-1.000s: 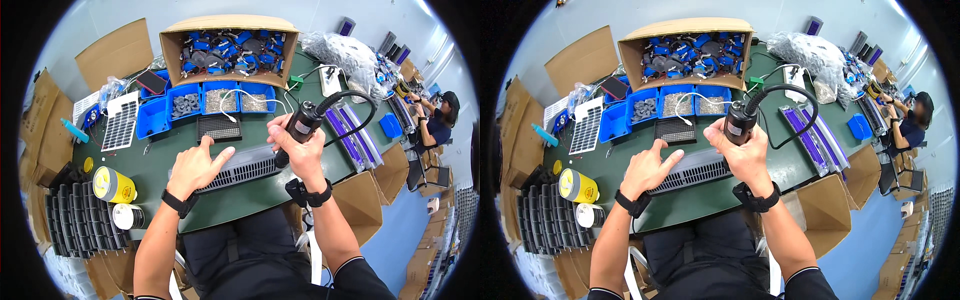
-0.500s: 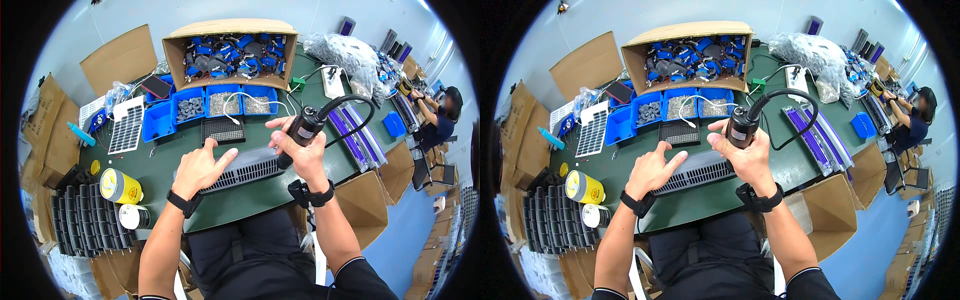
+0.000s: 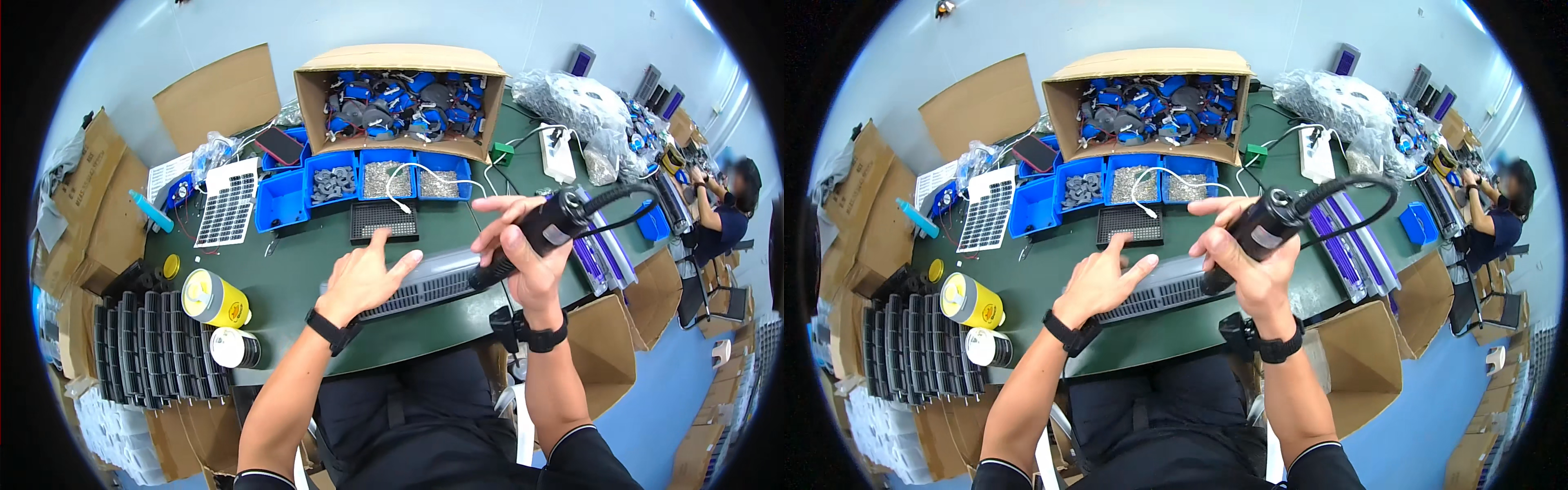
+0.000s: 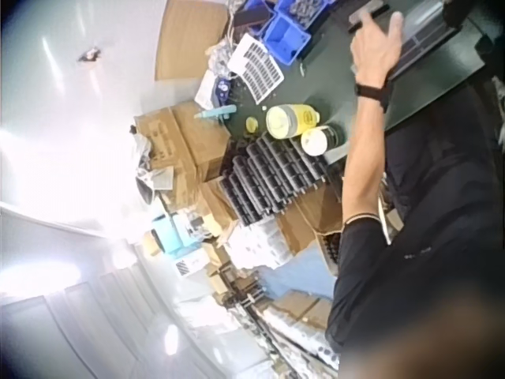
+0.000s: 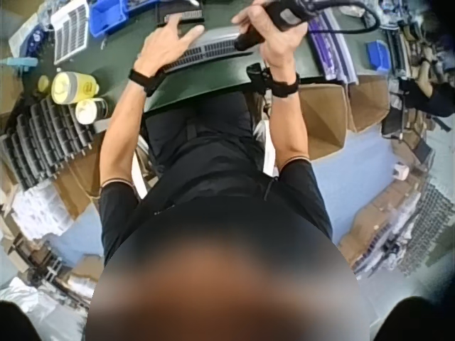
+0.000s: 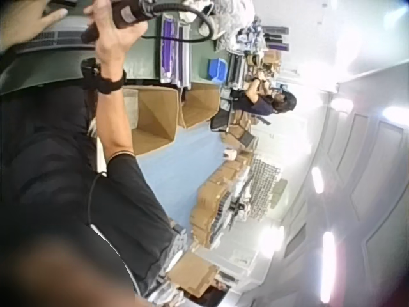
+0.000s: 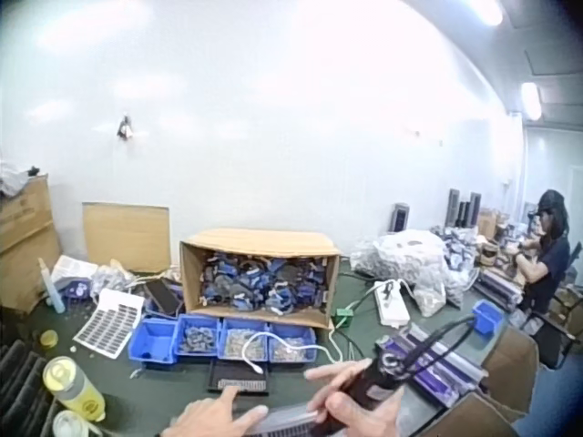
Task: The person assembles a grey electronic device by inserting a purple internal component into a casing and securing it with screws. They use a screwdriver to tighten the fasteners and then place the finished unit into a cardboard box. The person then picks up another casing and repeats the assembly process.
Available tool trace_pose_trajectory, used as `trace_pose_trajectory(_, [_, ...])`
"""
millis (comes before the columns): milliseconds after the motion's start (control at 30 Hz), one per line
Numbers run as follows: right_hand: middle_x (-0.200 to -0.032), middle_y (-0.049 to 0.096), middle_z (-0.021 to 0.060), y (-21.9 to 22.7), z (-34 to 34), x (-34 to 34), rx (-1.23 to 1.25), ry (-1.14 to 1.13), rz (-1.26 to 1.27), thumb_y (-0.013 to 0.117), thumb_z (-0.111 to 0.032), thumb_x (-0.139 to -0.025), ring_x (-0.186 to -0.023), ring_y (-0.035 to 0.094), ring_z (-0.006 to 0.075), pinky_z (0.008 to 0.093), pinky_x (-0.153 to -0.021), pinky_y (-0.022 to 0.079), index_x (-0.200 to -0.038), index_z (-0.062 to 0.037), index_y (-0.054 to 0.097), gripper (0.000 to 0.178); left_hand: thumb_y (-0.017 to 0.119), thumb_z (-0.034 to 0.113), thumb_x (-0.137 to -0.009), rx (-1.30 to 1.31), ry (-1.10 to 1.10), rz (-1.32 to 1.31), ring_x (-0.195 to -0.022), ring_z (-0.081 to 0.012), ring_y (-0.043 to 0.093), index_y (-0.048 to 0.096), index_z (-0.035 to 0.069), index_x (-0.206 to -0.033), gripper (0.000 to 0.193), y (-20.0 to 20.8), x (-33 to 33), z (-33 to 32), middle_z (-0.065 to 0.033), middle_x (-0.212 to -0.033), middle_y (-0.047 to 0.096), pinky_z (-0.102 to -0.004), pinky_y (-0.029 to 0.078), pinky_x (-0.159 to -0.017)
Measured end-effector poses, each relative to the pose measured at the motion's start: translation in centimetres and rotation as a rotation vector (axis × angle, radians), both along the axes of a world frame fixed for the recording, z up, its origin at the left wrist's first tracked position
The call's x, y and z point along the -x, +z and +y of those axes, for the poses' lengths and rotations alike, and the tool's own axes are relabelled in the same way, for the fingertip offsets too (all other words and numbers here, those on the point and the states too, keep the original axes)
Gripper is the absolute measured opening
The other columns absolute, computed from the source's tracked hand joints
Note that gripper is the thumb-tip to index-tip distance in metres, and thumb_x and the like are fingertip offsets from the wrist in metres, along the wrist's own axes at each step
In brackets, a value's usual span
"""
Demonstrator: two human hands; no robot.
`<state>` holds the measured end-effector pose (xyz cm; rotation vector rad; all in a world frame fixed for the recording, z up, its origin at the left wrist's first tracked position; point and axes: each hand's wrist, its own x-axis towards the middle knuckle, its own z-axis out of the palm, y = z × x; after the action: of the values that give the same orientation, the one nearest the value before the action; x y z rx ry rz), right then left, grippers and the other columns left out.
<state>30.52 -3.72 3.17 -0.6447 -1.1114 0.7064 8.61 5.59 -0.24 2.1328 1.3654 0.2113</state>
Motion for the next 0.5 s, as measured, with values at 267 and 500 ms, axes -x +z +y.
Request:
trace_pose_trajectory(267, [-0.111,0.072,0.027,-1.9,0.6,3.8,-0.072,0.037,0.107,0.079,-0.01,-0.096,-0.072,0.074,0.0209,0.0302,-0.06,0.061,-0.106,0.002,0.06,0.025,0.062,0.048,-0.105,-0.186,0.073,-0.182,-0.105,-0.0422,0.074,0.058,-0.001,-0.14,0.061,-2.0,4.0,1.0,-0.0271,-0.109,0.076,-0.0488,0.055,-0.093])
trace_pose_trajectory(500, [-0.111,0.073,0.024,-3.2,0.7,5.6,-0.017,-0.068,-0.017,0.082,-0.012,-0.095,-0.073,0.073,0.0192,0.0302,-0.062,0.062,-0.104,0.0032,0.062,0.027,0.062,0.047,-0.105,-0.023,0.235,-0.312,-0.083,-0.0294,0.075,0.07,-0.003,-0.123,0.054,-4.5,5.0,0.0,-0.0199,-0.09,0.077,-0.0424,0.057,-0.079])
